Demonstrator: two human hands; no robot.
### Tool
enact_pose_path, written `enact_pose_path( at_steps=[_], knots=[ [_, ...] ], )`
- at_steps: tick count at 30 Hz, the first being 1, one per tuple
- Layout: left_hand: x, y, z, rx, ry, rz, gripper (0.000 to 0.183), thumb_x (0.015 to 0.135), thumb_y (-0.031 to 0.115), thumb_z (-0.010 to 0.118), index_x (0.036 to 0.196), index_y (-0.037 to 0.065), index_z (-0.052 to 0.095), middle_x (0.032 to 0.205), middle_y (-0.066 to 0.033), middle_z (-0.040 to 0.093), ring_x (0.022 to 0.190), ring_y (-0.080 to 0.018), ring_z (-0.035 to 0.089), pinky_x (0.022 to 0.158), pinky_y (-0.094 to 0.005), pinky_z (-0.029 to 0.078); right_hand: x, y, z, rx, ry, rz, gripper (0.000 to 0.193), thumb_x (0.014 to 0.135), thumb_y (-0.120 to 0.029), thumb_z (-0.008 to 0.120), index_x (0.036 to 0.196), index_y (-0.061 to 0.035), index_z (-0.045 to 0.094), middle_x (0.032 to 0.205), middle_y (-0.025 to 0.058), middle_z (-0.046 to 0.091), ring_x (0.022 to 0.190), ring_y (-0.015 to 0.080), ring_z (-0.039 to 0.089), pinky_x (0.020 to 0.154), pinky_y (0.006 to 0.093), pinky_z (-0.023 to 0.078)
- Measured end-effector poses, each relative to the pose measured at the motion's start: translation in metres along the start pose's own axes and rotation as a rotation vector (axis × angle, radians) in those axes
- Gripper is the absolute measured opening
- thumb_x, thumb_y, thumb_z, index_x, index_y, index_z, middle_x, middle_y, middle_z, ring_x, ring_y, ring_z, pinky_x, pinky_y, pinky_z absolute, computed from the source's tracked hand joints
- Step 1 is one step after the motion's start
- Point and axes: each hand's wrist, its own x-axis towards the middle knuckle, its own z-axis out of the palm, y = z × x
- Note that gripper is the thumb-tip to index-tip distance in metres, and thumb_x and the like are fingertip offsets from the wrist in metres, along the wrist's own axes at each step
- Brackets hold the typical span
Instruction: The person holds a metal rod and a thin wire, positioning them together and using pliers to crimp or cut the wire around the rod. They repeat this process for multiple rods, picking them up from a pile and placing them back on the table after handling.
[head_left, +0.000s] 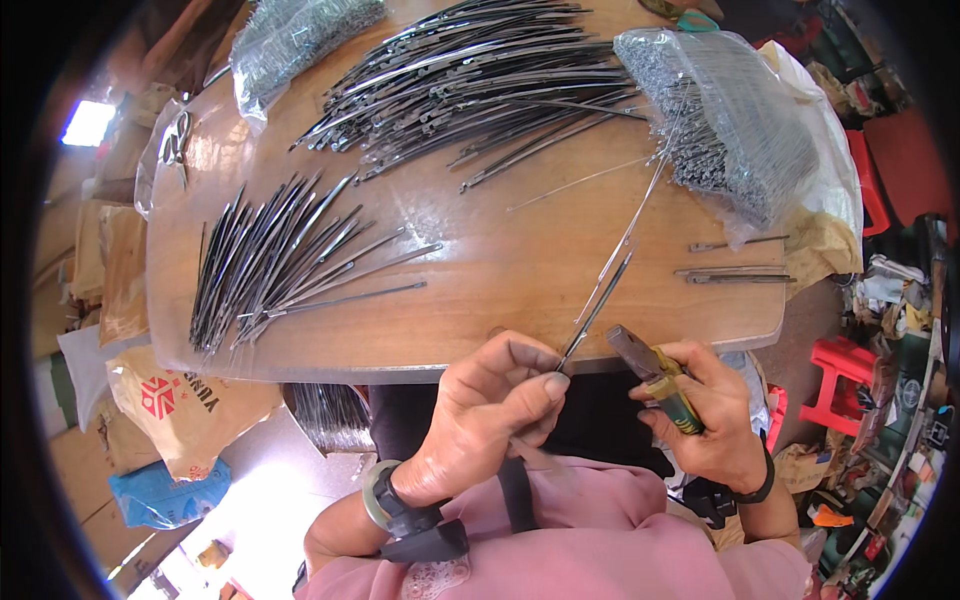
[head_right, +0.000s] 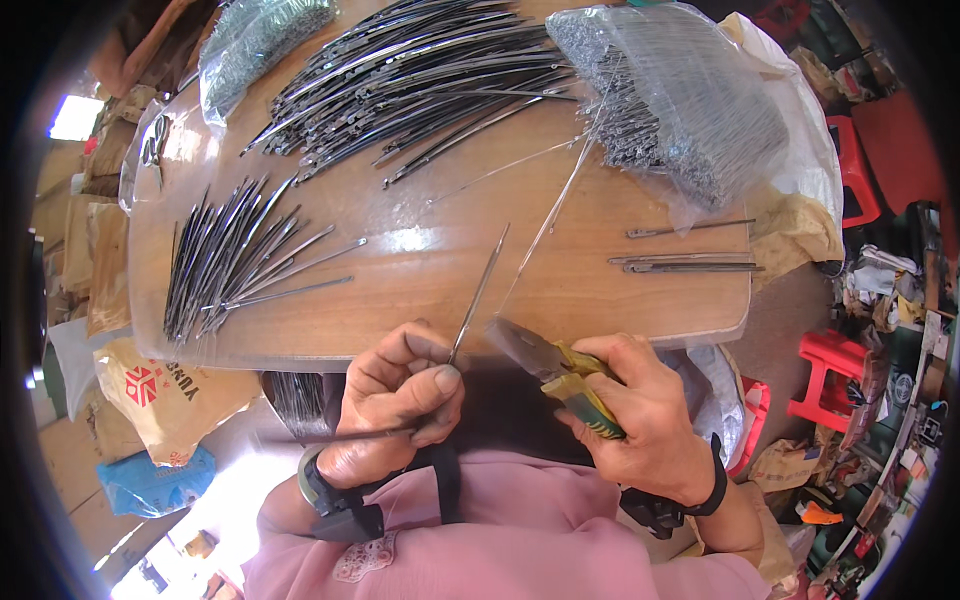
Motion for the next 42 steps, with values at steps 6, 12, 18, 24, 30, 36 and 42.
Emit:
enact_pose_path(
  at_steps=[6,12,18,24,30,36,42],
  knots=[
    [-0.004,-0.010,0.002,0.106,0.040,0.178,0.011,0.094,-0.002,0.062,0.103,0.001,0.056,0.077,-0.0018,0.058,0.064,-0.0050,0.050,0.052,-0.0211,0.040,0.010,-0.004,0.005,0.038,-0.087,-0.093,0.035,0.066,-0.005,0.079,0.099,-0.0015,0.068,0.108,0.0169,0.060,0.091,0.0353,0.061,0.078,0.0396,0.050],
    [-0.005,-0.021,-0.020,0.255,0.201,0.163,0.007,0.092,-0.005,0.060,0.096,-0.001,0.056,0.071,-0.0076,0.058,0.050,-0.0098,0.047,0.043,-0.0219,0.032,0.010,0.000,0.026,-0.075,-0.274,-0.141,0.029,0.073,-0.010,0.072,0.092,0.0037,0.057,0.093,0.0177,0.052,0.080,0.0336,0.059,0.068,0.0392,0.051],
    [-0.014,0.022,-0.033,0.164,0.350,0.320,0.006,0.091,0.000,0.061,0.093,0.002,0.056,0.064,-0.0042,0.055,0.048,-0.0078,0.044,0.042,-0.0218,0.032,0.059,-0.019,0.039,-0.070,-0.256,-0.211,0.032,0.073,-0.011,0.077,0.095,0.0044,0.059,0.098,0.0196,0.056,0.079,0.0352,0.060,0.067,0.0395,0.053],
    [-0.060,0.066,-0.099,0.589,0.727,0.613,0.006,0.092,0.002,0.061,0.094,0.004,0.055,0.069,-0.0004,0.055,0.048,-0.0056,0.042,0.044,-0.0205,0.032,0.076,-0.002,0.011,-0.340,0.026,-0.433,0.020,0.069,-0.010,0.068,0.085,0.0010,0.063,0.099,0.0157,0.058,0.085,0.0285,0.061,0.070,0.0396,0.052],
    [-0.033,0.087,-0.107,1.776,0.849,0.977,0.030,0.081,-0.001,0.068,0.111,0.000,0.062,0.109,-0.0141,0.059,0.104,-0.0288,0.056,0.093,-0.0371,0.044,0.097,0.022,0.017,-0.765,-0.100,-0.751,0.015,0.069,-0.011,0.065,0.077,0.0011,0.061,0.103,0.0145,0.057,0.082,0.0232,0.057,0.066,0.0320,0.047],
    [-0.028,0.074,-0.072,1.233,0.486,0.746,0.027,0.079,-0.008,0.063,0.105,-0.004,0.062,0.109,-0.0139,0.060,0.100,-0.0249,0.058,0.091,-0.0318,0.044,0.112,0.001,0.006,-0.486,0.112,-0.688,0.013,0.074,-0.003,0.066,0.081,0.0070,0.061,0.096,0.0169,0.057,0.071,0.0253,0.052,0.062,0.0355,0.046],
    [0.019,0.046,0.021,1.213,0.032,1.064,0.047,0.073,-0.002,0.070,0.119,0.002,0.060,0.107,-0.0169,0.059,0.093,-0.0338,0.059,0.077,-0.0403,0.050,0.088,-0.059,-0.003,0.452,0.499,-0.298,0.013,0.076,0.002,0.075,0.086,-0.0018,0.068,0.103,0.0136,0.060,0.080,0.0180,0.059,0.068,0.0291,0.046]
  ],
)
